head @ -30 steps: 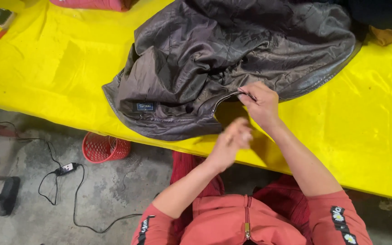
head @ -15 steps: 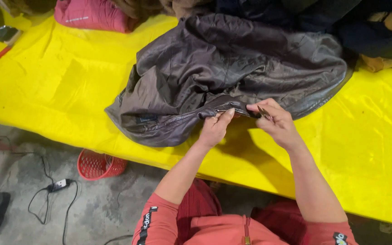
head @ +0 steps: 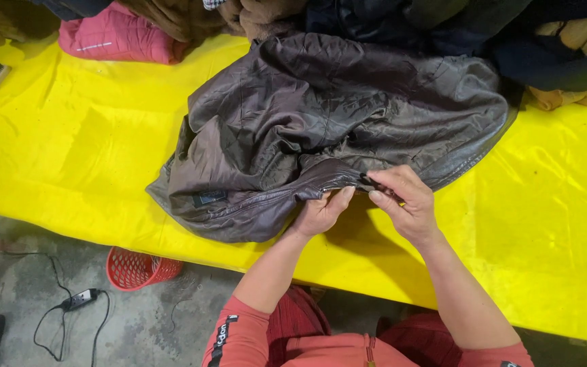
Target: Detailing the pockets and seams of a leather jacket by applying a liquid treatment and drying it with a hair dryer.
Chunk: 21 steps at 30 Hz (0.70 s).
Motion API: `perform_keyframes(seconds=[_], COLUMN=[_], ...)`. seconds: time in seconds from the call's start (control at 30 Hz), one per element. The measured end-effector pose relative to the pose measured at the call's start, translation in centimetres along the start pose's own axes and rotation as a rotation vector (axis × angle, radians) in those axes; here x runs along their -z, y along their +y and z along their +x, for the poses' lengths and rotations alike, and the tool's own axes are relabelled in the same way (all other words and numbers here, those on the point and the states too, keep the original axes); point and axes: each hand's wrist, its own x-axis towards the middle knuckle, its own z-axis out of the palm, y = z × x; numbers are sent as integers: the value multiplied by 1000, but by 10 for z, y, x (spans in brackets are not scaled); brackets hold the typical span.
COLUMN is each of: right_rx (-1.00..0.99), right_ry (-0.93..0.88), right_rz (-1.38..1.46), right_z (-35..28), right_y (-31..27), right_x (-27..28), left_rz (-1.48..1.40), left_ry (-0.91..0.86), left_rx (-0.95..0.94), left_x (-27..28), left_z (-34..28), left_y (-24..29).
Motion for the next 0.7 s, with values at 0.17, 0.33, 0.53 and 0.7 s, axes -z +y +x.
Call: perform_keyframes(seconds=[0.17,0.33,0.53,0.7], right_rx=[9,18,-5,-85], right_ry=[2,-21,-12,19], right_rz=[-21,-36,10,142], right_z=[-4,-5,-4,-10], right_y=[4,5,2,19], right_x=[-5,-6,-8,-2], left_rz=[-10,-15,-56,-57], left_ry=[21,15,34,42], left_rx=[25,-30,-19,-18], left_x=[-8,-4,-4,-20], left_z=[-21,-20,-21,-62], left_y=[-34,-25,-24,-101])
